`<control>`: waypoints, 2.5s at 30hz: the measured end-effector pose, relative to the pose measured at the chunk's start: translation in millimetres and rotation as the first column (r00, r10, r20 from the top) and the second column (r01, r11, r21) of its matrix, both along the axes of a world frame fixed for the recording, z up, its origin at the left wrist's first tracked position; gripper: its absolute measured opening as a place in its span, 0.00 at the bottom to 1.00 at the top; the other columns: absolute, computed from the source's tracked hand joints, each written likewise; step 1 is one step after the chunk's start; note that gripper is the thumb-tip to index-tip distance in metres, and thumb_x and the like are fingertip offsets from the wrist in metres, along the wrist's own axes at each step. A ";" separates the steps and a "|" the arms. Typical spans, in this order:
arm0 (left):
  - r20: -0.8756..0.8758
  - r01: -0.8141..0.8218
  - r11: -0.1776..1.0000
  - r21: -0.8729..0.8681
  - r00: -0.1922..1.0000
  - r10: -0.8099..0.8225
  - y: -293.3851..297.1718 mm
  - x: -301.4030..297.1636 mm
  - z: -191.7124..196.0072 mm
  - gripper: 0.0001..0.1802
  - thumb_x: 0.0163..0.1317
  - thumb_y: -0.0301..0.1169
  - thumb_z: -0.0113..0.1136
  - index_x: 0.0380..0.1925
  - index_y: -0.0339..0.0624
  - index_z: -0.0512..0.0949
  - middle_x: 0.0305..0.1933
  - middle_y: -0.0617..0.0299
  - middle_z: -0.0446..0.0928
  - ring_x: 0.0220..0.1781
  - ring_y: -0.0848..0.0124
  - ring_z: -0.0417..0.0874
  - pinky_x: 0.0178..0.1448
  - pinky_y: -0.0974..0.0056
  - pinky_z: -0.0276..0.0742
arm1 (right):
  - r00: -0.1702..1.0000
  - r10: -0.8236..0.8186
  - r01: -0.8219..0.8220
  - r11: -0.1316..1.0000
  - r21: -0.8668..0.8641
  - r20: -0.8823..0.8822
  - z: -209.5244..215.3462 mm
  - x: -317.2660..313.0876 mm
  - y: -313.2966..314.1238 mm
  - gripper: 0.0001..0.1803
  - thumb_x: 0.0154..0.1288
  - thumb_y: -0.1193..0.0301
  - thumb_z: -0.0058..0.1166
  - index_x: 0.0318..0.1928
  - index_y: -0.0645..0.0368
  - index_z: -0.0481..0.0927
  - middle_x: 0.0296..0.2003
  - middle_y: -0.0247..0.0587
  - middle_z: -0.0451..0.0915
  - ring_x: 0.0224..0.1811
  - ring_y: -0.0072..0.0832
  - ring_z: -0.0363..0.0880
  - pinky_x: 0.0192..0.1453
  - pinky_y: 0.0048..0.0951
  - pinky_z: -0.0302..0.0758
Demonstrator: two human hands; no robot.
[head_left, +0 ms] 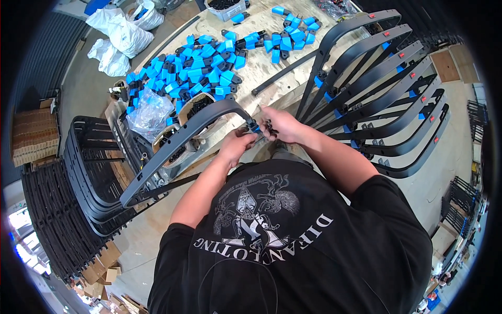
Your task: The worker is assembling black metal frames by attaching blue plastic connectors and securing components with a wrench.
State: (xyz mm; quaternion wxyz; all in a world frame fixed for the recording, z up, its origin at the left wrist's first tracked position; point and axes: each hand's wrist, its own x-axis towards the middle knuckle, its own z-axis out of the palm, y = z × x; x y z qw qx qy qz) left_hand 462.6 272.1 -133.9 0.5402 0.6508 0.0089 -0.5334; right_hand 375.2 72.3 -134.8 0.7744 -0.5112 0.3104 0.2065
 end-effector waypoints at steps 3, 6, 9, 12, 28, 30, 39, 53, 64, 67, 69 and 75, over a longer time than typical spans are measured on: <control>0.394 0.036 0.996 0.075 0.917 -0.063 6.9 -2.8 19.0 0.17 0.64 0.30 0.68 0.47 0.30 0.79 0.45 0.56 0.83 0.40 0.71 0.83 0.46 0.65 0.81 | 0.994 -0.112 0.095 0.833 0.546 -0.002 34.4 -19.4 -2.0 0.46 0.75 0.34 0.29 0.58 0.70 0.73 0.47 0.53 0.81 0.51 0.42 0.83 0.55 0.46 0.80; 0.633 0.119 0.993 0.020 0.767 -0.105 3.3 -3.4 63.6 0.13 0.62 0.33 0.69 0.42 0.37 0.83 0.41 0.57 0.84 0.38 0.68 0.84 0.45 0.63 0.80 | 0.983 -0.162 0.066 0.746 0.662 0.084 63.6 -31.1 8.4 0.49 0.74 0.32 0.29 0.62 0.71 0.70 0.51 0.56 0.80 0.55 0.43 0.82 0.62 0.49 0.79; 0.912 0.428 0.904 0.012 0.367 -0.186 -4.0 -5.9 94.8 0.14 0.58 0.33 0.69 0.43 0.42 0.84 0.41 0.54 0.82 0.49 0.53 0.82 0.54 0.55 0.78 | 0.984 -0.137 0.032 0.768 0.640 0.116 71.1 -30.1 20.2 0.49 0.74 0.32 0.31 0.65 0.70 0.68 0.50 0.51 0.79 0.53 0.40 0.81 0.62 0.49 0.79; 0.915 0.482 0.869 0.111 0.291 -0.278 -2.9 -3.5 94.3 0.14 0.57 0.33 0.69 0.43 0.41 0.85 0.41 0.54 0.81 0.47 0.54 0.82 0.52 0.55 0.79 | 0.974 -0.079 -0.065 0.797 0.600 0.210 73.2 -26.8 27.2 0.47 0.75 0.32 0.29 0.67 0.67 0.68 0.51 0.45 0.79 0.52 0.36 0.81 0.61 0.47 0.80; 0.287 -0.043 0.997 -0.069 0.956 0.061 8.5 2.8 29.2 0.11 0.66 0.27 0.62 0.43 0.29 0.79 0.33 0.60 0.81 0.28 0.73 0.79 0.35 0.68 0.78 | 0.974 0.027 0.128 0.757 -0.640 0.227 31.8 -24.1 35.3 0.19 0.69 0.61 0.59 0.46 0.67 0.81 0.30 0.46 0.82 0.33 0.39 0.83 0.39 0.39 0.77; 0.179 -0.113 0.986 -0.121 0.975 0.133 3.1 4.2 17.4 0.10 0.67 0.27 0.61 0.43 0.30 0.78 0.34 0.59 0.81 0.29 0.73 0.79 0.35 0.67 0.79 | 0.967 0.142 0.061 0.678 -0.733 0.211 37.3 -18.2 35.4 0.19 0.68 0.62 0.59 0.46 0.68 0.81 0.32 0.51 0.83 0.36 0.45 0.84 0.42 0.43 0.78; -0.080 -0.225 0.960 -0.166 0.973 0.215 -4.7 1.4 2.5 0.09 0.74 0.31 0.54 0.42 0.34 0.75 0.34 0.59 0.77 0.27 0.71 0.75 0.30 0.66 0.75 | 0.919 0.372 -0.033 0.408 -0.913 0.133 46.2 -7.0 31.2 0.14 0.67 0.65 0.55 0.39 0.66 0.80 0.38 0.61 0.83 0.44 0.55 0.83 0.51 0.52 0.79; -0.137 -0.256 0.957 -0.135 0.961 0.238 -9.2 -1.8 -1.5 0.12 0.77 0.37 0.52 0.36 0.43 0.72 0.28 0.66 0.69 0.24 0.75 0.65 0.27 0.67 0.65 | 0.898 0.423 -0.045 0.361 -0.931 0.120 41.4 2.4 29.9 0.14 0.64 0.65 0.56 0.38 0.66 0.77 0.35 0.62 0.82 0.41 0.58 0.82 0.47 0.53 0.78; 0.192 -0.215 0.857 -0.467 0.922 0.336 1.1 5.5 8.9 0.06 0.60 0.17 0.63 0.34 0.38 0.79 0.35 0.61 0.81 0.37 0.73 0.81 0.46 0.68 0.77 | 0.906 0.395 -0.022 0.408 -0.913 0.154 41.6 4.0 31.5 0.14 0.63 0.65 0.57 0.37 0.67 0.76 0.36 0.62 0.81 0.42 0.58 0.82 0.48 0.53 0.77; 0.181 -0.267 0.939 -0.219 0.934 0.308 -0.2 12.7 10.7 0.07 0.70 0.30 0.57 0.33 0.40 0.76 0.28 0.64 0.76 0.26 0.72 0.75 0.32 0.66 0.71 | 0.907 0.400 -0.044 0.399 -0.916 0.131 42.1 6.0 32.5 0.14 0.63 0.65 0.56 0.37 0.67 0.76 0.37 0.62 0.82 0.43 0.57 0.82 0.50 0.52 0.78; 0.088 -0.186 0.979 -0.087 0.977 0.193 -4.3 9.8 7.8 0.09 0.71 0.33 0.56 0.34 0.40 0.76 0.27 0.64 0.75 0.25 0.72 0.74 0.31 0.66 0.70 | 0.903 0.412 -0.054 0.392 -0.918 0.122 41.1 7.3 32.9 0.14 0.63 0.65 0.56 0.37 0.67 0.76 0.37 0.62 0.82 0.43 0.57 0.82 0.50 0.52 0.78; 0.437 0.019 0.997 -0.071 0.899 0.014 0.3 8.5 -0.9 0.07 0.64 0.25 0.61 0.42 0.36 0.78 0.32 0.65 0.78 0.34 0.75 0.76 0.37 0.68 0.72 | 0.900 0.427 -0.083 0.370 -0.925 0.090 43.4 9.8 31.7 0.14 0.63 0.65 0.56 0.38 0.67 0.76 0.38 0.62 0.82 0.44 0.57 0.82 0.50 0.52 0.78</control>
